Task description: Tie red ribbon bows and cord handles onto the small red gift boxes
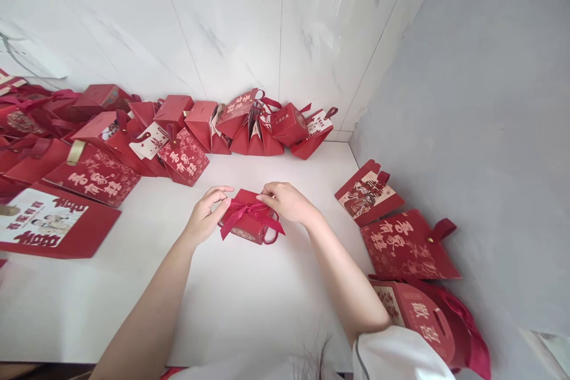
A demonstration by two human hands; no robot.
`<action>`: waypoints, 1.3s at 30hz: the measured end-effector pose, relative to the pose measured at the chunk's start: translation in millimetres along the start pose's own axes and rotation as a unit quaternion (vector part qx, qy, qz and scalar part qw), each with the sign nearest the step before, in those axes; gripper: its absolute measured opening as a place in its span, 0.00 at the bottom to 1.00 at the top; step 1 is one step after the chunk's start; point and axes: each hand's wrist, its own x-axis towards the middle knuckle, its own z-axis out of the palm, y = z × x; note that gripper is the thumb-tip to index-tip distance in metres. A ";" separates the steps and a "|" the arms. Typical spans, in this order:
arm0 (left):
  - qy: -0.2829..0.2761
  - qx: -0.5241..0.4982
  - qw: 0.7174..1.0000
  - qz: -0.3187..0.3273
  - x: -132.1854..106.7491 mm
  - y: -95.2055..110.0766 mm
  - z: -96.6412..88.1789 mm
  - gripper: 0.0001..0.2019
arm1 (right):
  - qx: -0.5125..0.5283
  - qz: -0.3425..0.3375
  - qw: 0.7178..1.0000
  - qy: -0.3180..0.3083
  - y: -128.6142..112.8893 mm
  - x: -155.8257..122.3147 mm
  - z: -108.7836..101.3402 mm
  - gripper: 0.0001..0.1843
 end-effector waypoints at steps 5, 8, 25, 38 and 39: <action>-0.004 -0.084 0.996 -0.033 0.4 -2.6 3.2 0.14 | 0.021 -0.045 0.998 0.042 -3.3 2.1 3.8 0.15; 0.015 -0.119 0.992 -0.043 0.6 -4.8 8.7 0.13 | 0.006 -0.045 0.997 0.062 -6.9 0.8 3.7 0.12; -0.332 -0.180 0.925 -0.048 5.7 -46.9 -23.7 0.54 | -0.070 -0.021 0.990 -0.124 -37.8 -25.3 -1.9 0.57; -0.199 -0.200 0.959 -0.037 7.2 -39.1 3.3 0.45 | -0.116 -0.079 0.985 0.097 -71.8 -61.7 -24.9 0.35; -0.170 -0.205 0.963 -0.040 9.4 -42.1 3.8 0.43 | -0.079 -0.138 0.975 0.155 -82.9 -72.8 -31.9 0.29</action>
